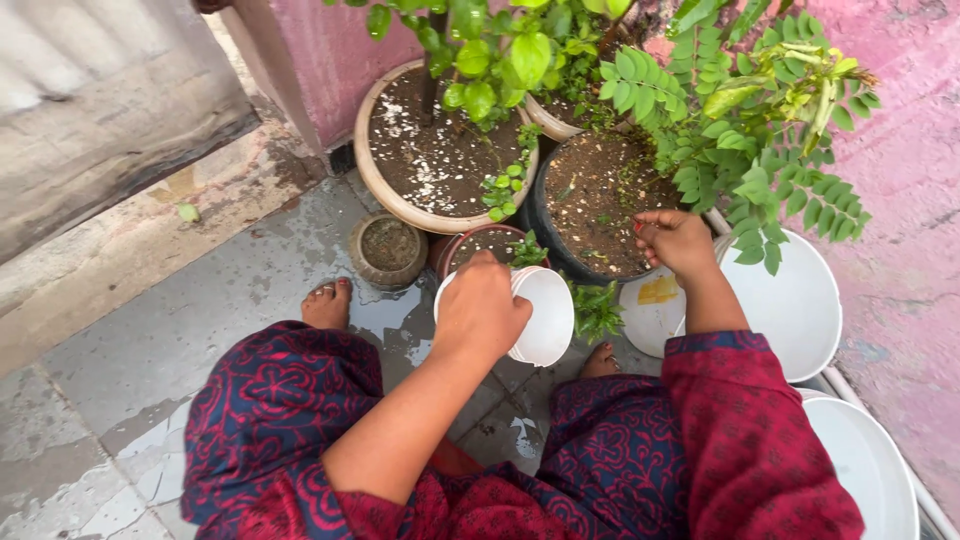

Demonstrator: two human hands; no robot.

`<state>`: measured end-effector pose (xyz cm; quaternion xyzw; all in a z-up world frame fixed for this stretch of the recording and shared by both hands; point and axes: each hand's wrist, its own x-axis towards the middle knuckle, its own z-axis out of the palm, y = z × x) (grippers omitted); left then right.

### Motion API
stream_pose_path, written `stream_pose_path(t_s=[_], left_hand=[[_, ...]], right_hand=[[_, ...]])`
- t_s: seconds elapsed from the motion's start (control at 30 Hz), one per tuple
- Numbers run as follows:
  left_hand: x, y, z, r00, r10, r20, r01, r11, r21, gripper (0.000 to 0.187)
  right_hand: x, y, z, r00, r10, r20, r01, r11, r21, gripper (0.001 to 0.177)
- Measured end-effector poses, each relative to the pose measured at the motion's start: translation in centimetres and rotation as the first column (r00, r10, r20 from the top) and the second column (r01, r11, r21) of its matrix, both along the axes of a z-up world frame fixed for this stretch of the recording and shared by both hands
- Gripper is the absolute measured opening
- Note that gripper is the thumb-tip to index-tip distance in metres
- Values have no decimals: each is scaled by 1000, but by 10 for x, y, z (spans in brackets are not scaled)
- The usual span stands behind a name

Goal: Water and maintain various potted plants in a balcony garden.

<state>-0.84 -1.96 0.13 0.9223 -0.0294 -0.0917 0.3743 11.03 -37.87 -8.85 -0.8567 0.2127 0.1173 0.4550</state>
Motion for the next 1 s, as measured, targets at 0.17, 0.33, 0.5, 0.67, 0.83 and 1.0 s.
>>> stream_pose_path(t_s=[0.17, 0.33, 0.5, 0.67, 0.83, 1.0], left_hand=[[-6, 4, -9, 998, 58, 4, -58, 998, -21, 26], [-8, 11, -12, 997, 68, 29, -67, 997, -37, 28], [-7, 20, -12, 994, 91, -56, -99, 982, -161, 36], [-7, 23, -27, 999, -17, -38, 11, 991, -133, 31], [-9, 28, -27, 997, -30, 71, 39, 991, -127, 34], [-7, 32, -27, 999, -44, 0, 43, 997, -71, 33]], right_hand=[[-9, 125, 75, 947, 296, 127, -309, 946, 94, 27], [-33, 292, 141, 652, 635, 415, -699, 715, 4, 37], [-50, 372, 168, 310, 805, 507, -736, 540, -409, 43], [-58, 394, 166, 367, 753, 547, -767, 578, -280, 36], [-65, 401, 169, 150, 796, 586, -789, 453, -414, 45], [-64, 395, 168, 238, 768, 595, -813, 493, -311, 53]])
